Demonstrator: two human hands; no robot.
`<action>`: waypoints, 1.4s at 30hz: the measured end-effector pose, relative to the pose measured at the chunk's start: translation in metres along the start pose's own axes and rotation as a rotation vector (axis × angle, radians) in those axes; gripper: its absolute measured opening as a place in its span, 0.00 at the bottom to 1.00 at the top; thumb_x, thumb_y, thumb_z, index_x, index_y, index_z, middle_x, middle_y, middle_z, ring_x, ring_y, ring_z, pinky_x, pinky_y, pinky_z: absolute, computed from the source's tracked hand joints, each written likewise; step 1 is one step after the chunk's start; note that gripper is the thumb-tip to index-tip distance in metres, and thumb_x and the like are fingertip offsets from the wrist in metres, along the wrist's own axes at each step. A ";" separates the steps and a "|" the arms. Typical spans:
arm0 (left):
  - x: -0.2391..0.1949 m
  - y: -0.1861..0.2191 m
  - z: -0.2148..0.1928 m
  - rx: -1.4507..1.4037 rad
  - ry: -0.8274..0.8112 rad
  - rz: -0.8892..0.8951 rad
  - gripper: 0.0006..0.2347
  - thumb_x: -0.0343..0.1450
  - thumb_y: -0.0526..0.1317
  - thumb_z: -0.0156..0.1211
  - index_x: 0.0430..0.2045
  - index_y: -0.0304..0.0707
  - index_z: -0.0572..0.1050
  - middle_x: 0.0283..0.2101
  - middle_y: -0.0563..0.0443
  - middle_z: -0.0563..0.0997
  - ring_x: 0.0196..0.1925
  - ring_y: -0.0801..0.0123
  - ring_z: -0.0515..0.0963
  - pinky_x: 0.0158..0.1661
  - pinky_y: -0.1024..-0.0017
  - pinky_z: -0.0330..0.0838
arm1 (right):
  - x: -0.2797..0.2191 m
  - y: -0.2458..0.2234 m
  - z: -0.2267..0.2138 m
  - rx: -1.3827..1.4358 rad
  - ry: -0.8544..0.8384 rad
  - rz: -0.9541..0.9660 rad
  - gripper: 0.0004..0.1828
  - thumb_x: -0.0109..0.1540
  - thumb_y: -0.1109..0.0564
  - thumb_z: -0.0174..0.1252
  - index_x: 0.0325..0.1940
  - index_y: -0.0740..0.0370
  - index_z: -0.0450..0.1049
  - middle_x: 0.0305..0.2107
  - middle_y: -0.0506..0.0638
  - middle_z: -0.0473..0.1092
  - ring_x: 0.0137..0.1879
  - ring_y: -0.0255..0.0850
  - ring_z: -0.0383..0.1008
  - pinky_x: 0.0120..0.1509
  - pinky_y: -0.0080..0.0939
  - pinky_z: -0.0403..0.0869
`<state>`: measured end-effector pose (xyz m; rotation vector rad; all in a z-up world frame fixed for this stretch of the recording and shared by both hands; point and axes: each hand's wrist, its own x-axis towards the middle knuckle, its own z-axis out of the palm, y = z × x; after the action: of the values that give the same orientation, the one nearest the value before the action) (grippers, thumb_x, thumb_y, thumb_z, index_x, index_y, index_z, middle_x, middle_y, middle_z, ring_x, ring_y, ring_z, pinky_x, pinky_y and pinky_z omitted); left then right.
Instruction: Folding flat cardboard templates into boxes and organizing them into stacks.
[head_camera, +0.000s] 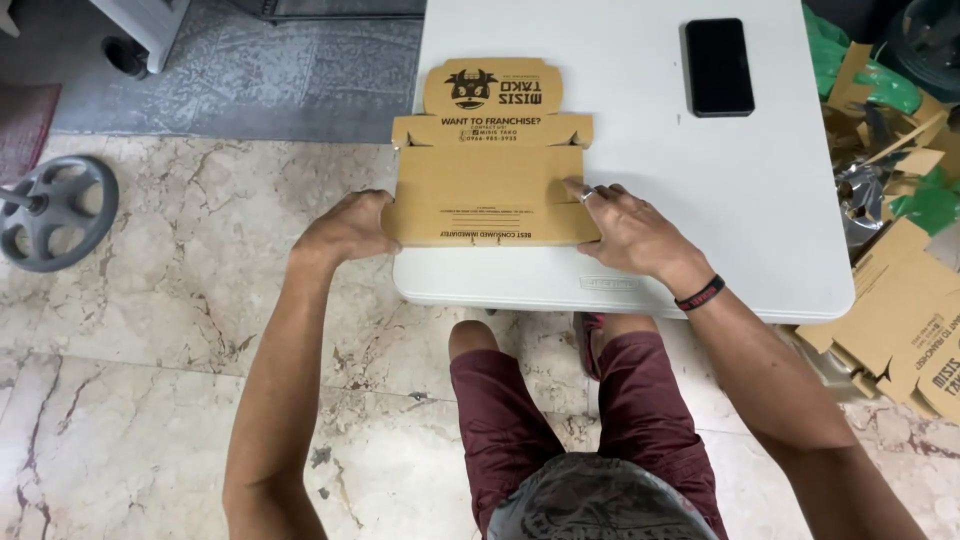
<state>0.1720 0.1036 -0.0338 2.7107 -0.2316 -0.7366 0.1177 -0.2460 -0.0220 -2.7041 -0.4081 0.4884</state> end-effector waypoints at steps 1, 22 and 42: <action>0.004 0.002 0.001 -0.010 -0.008 -0.012 0.38 0.59 0.41 0.76 0.64 0.25 0.67 0.63 0.26 0.73 0.66 0.39 0.72 0.62 0.48 0.69 | 0.000 -0.002 -0.003 -0.009 -0.004 -0.010 0.39 0.60 0.54 0.65 0.73 0.69 0.60 0.55 0.68 0.71 0.65 0.58 0.71 0.66 0.56 0.73; 0.056 -0.034 0.035 -0.797 0.307 -0.237 0.28 0.62 0.40 0.75 0.55 0.23 0.74 0.49 0.34 0.80 0.50 0.54 0.81 0.49 0.53 0.76 | 0.040 -0.002 0.005 1.073 0.053 0.403 0.56 0.58 0.41 0.70 0.72 0.83 0.52 0.57 0.80 0.65 0.64 0.73 0.68 0.64 0.67 0.70; 0.026 0.035 0.108 -1.198 0.764 0.460 0.24 0.70 0.34 0.71 0.62 0.42 0.69 0.52 0.43 0.81 0.55 0.62 0.79 0.57 0.63 0.74 | 0.038 0.093 0.058 1.054 0.721 -0.312 0.31 0.68 0.65 0.57 0.75 0.61 0.57 0.60 0.57 0.70 0.63 0.43 0.69 0.67 0.51 0.70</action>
<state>0.1364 0.0366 -0.1218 1.5082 -0.1368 0.2874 0.1492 -0.2993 -0.1207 -1.5820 -0.2420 -0.3122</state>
